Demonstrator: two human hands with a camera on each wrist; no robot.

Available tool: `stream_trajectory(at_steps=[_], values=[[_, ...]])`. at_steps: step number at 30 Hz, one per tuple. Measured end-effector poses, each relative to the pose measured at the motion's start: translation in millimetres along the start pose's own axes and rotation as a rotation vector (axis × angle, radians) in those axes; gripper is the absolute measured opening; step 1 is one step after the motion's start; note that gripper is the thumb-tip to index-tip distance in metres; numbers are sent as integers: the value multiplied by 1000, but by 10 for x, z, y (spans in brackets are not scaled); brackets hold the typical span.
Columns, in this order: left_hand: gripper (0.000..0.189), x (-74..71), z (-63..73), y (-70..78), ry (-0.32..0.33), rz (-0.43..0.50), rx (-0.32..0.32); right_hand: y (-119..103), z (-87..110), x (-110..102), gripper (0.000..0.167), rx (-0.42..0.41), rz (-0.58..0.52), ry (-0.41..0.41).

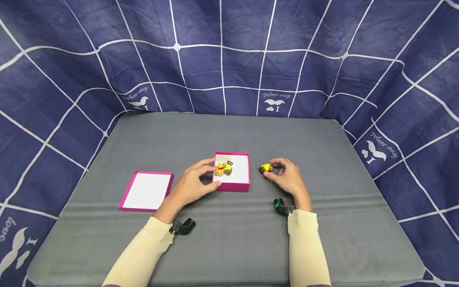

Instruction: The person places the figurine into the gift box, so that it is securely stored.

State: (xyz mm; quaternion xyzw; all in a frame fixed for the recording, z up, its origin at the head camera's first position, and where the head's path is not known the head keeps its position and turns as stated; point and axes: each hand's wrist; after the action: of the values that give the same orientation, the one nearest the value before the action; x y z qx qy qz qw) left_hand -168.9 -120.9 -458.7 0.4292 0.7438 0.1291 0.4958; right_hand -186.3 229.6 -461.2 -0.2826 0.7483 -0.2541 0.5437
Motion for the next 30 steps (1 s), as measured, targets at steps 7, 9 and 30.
stream_trajectory(at_steps=[7, 9, 30], values=[[47, 0, -19, 13, 0, 3, -8, -2, -16, -7, 47, -7, -13, -15], [46, -8, -19, 16, -1, 3, -10, -4, -20, -2, 47, -6, -12, -17], [48, 11, 6, 12, -1, -9, -16, -22, 20, 34, 53, 21, 9, -54]])
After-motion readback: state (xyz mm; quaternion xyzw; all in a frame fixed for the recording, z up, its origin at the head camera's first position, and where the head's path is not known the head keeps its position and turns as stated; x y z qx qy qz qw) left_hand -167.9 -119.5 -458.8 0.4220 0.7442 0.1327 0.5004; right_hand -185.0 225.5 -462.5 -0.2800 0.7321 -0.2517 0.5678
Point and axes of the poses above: each hand's wrist, its own z-axis away from the middle knuckle, its own x-axis out of the palm, y = z × x, and after that the axes turned 10 degrees about y, right-handed
